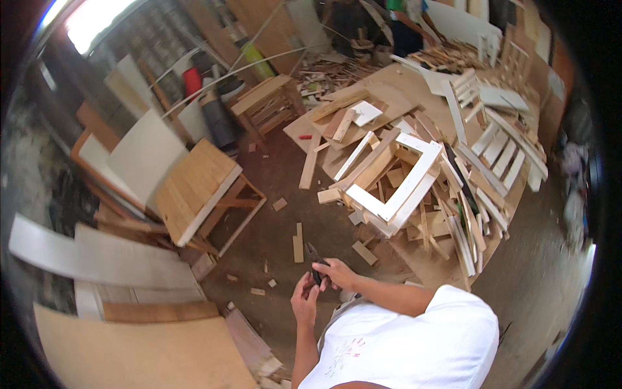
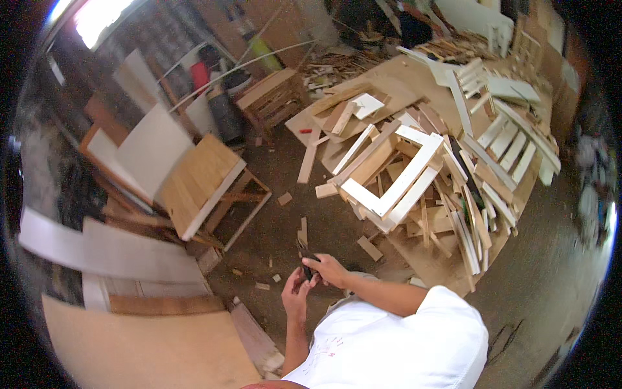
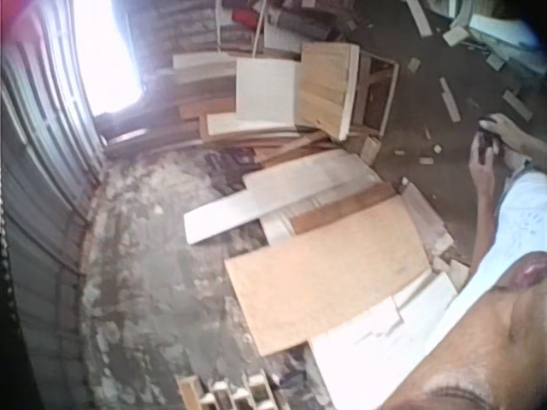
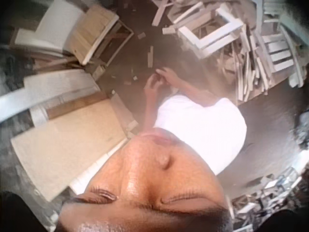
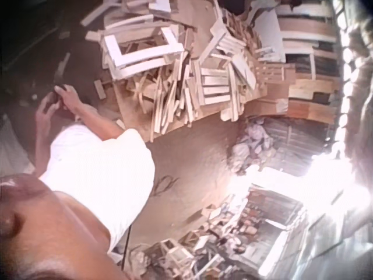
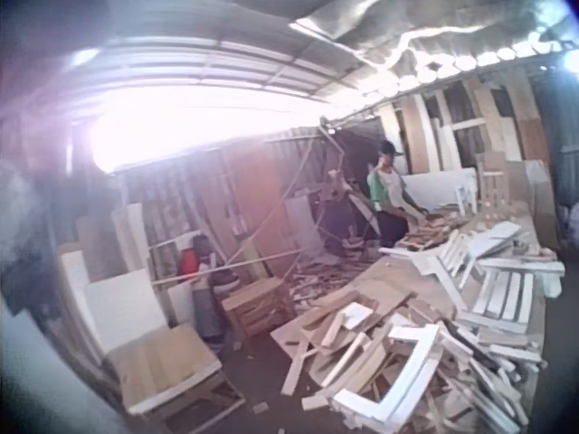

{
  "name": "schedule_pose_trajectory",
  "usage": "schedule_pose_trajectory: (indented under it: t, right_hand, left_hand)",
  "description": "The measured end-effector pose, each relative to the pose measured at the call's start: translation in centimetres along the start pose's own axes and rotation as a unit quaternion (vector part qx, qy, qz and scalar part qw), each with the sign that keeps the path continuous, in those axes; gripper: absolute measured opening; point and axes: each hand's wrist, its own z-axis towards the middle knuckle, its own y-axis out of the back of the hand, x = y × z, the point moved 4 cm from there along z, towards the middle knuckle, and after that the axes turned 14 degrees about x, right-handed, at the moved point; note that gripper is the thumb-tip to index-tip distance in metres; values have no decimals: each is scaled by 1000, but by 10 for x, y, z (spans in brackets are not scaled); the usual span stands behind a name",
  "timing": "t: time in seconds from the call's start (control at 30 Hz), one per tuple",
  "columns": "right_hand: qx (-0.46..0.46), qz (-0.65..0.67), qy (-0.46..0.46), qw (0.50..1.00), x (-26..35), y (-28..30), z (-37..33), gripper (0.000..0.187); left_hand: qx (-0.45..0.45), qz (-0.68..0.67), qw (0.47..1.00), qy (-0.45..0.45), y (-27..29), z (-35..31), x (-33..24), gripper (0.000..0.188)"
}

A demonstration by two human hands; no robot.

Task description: The person assembles a wooden chair frame by placing wooden slats into the frame and securing them with a hammer and pliers.

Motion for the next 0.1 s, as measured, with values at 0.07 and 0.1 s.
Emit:
schedule_pose_trajectory:
  t: [0.07, 0.1]
  right_hand:
    - [-16, 0, 45, 999, 48, 14, 35, 45]
    - [-28, -10, 61, 998, 75, 24, 36, 46]
  left_hand:
    - [45, -54, 997, -8, 20, 61, -11, 47]
    - [67, -93, 993, -13, 20, 92, -13, 48]
